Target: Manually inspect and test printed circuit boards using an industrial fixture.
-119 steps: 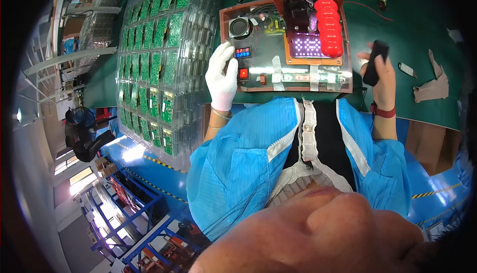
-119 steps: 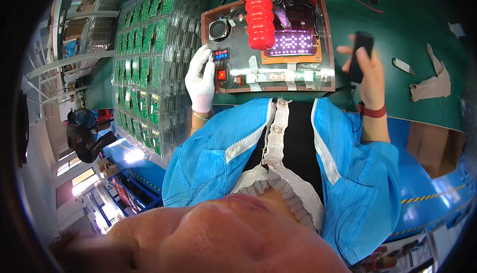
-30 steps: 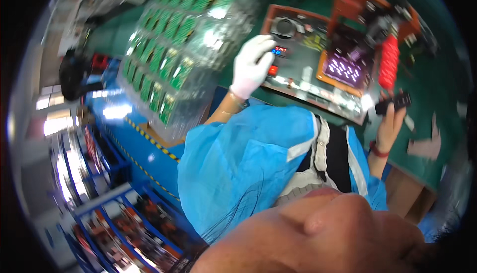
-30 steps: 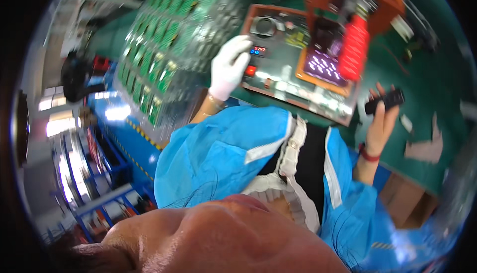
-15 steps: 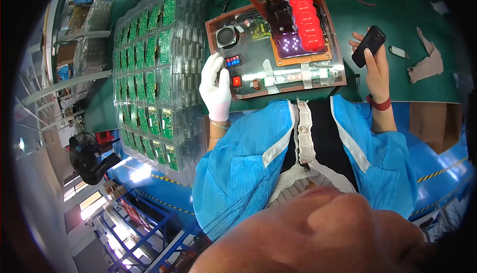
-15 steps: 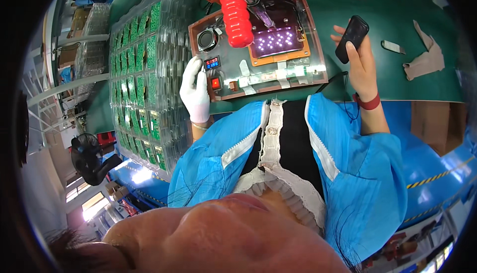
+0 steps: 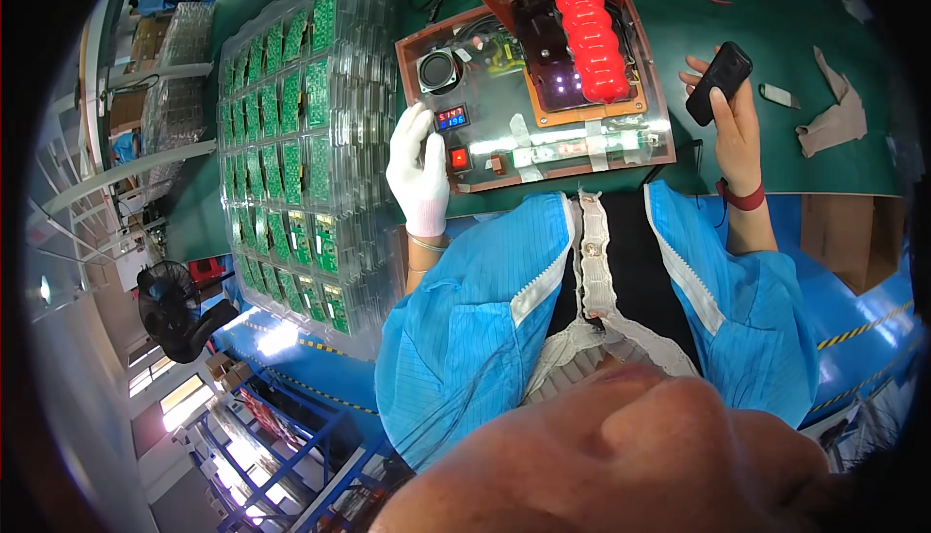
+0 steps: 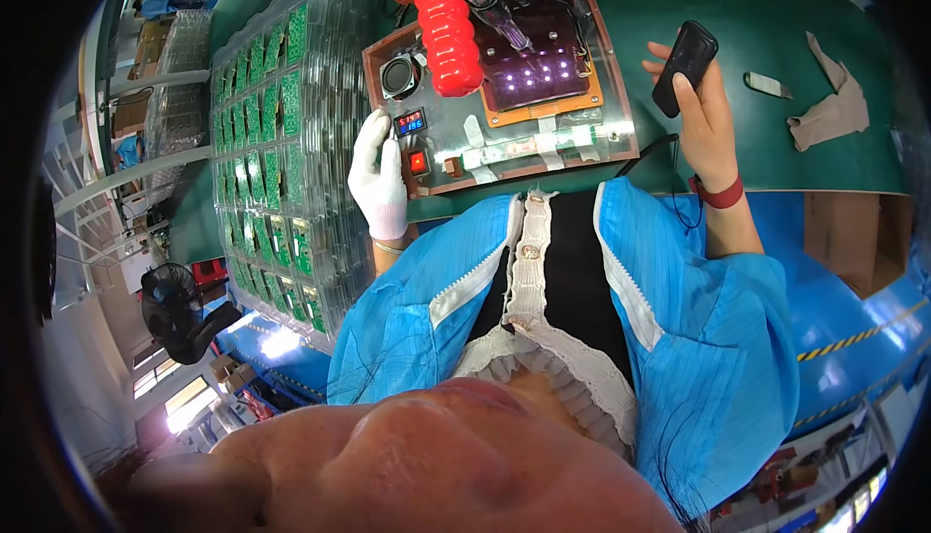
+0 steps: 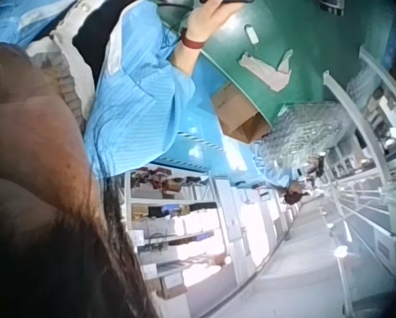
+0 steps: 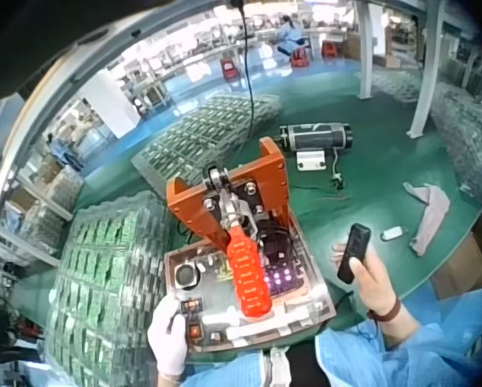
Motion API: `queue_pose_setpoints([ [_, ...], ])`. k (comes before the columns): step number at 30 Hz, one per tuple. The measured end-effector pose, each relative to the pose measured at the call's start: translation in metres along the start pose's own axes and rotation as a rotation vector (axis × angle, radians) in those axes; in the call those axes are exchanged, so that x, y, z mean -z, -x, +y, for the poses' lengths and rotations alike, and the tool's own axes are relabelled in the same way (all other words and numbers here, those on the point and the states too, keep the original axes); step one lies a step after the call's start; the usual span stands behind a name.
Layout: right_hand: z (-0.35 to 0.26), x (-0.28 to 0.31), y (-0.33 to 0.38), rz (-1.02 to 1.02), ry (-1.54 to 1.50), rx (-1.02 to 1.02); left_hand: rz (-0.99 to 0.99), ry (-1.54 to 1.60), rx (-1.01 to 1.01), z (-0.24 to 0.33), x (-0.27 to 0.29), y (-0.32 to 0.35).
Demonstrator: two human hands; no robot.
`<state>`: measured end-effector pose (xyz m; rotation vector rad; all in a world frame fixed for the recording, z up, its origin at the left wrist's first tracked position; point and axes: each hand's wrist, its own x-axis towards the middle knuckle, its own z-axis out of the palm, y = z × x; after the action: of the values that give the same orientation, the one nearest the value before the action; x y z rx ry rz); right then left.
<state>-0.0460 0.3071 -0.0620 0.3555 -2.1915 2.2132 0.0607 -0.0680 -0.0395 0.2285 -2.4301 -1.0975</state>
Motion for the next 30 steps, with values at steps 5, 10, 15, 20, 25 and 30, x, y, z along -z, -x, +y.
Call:
queue_pose_setpoints([
  [5,0.0012,0.0000,-0.0014,-0.004,-0.006,0.004,-0.001,-0.008,0.001,0.0007,0.0001,0.0000],
  [10,0.0022,0.0010,-0.0004,-0.016,-0.007,0.011,0.000,-0.002,0.003,-0.0004,0.0003,0.0005],
  [15,0.0021,0.0039,0.0000,-0.043,0.010,0.000,0.003,-0.006,-0.003,-0.0015,0.0009,0.0003],
  [20,0.0015,0.0028,-0.0006,-0.023,0.015,-0.011,0.012,0.011,-0.019,-0.0018,0.0007,-0.0002],
  [25,0.0034,0.0018,0.0003,-0.009,0.008,-0.007,0.026,0.007,-0.028,-0.0026,0.0005,-0.0005],
  [30,0.0047,0.0051,0.0008,-0.007,-0.060,-0.075,0.039,0.006,-0.038,-0.0001,0.0001,-0.0008],
])
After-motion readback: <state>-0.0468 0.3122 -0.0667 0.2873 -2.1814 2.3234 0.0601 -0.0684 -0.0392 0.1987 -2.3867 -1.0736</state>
